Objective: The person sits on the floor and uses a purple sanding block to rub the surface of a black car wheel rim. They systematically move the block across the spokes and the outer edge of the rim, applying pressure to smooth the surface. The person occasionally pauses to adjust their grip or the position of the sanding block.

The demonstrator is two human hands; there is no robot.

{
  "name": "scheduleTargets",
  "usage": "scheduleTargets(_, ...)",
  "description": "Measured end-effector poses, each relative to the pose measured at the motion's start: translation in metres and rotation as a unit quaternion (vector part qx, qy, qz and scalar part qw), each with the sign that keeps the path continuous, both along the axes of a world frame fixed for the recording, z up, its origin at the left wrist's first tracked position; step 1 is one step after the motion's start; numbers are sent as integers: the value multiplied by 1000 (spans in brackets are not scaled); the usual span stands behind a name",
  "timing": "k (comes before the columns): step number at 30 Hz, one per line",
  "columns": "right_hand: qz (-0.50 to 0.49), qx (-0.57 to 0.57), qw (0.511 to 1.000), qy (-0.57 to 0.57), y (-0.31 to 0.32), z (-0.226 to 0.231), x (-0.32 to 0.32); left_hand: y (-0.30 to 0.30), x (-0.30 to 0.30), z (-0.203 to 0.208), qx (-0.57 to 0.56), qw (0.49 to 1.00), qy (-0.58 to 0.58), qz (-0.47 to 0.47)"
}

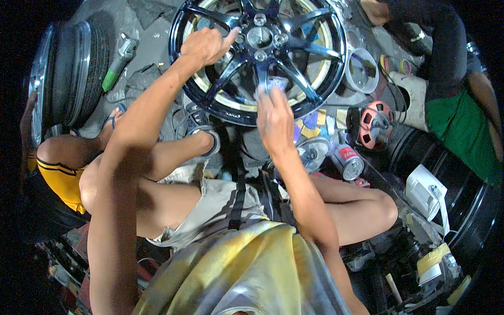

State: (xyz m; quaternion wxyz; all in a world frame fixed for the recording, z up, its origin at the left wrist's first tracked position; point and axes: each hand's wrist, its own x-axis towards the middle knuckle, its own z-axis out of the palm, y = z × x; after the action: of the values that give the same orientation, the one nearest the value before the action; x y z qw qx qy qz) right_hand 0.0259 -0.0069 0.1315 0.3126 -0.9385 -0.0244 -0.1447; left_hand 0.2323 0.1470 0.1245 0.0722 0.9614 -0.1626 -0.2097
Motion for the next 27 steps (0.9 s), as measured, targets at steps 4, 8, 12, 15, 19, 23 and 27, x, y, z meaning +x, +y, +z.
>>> scheduleTargets(4,26,11,999,41,-5,2,-24,0,-5,-6,-1,1000,5,-1)
scheduleTargets(8,20,-20,999,33,-1,4,4,0,-2,-6,-2,1000,-3,0)
scheduleTargets(12,32,7,998,56,-4,7,-23,-1,-3,-5,-6,1000,-1,-6)
scheduleTargets(15,23,-23,999,28,-2,0,1,-1,-2,-1,-6,1000,9,-2)
scheduleTargets(19,28,4,999,32,-3,4,-16,0,-2,-4,-7,1000,3,-9)
scheduleTargets(23,36,-23,999,32,-4,5,3,1,-4,-4,-21,1000,10,8)
scheduleTargets(27,30,-2,999,27,-3,6,-17,-3,-5,-2,-5,1000,6,-7)
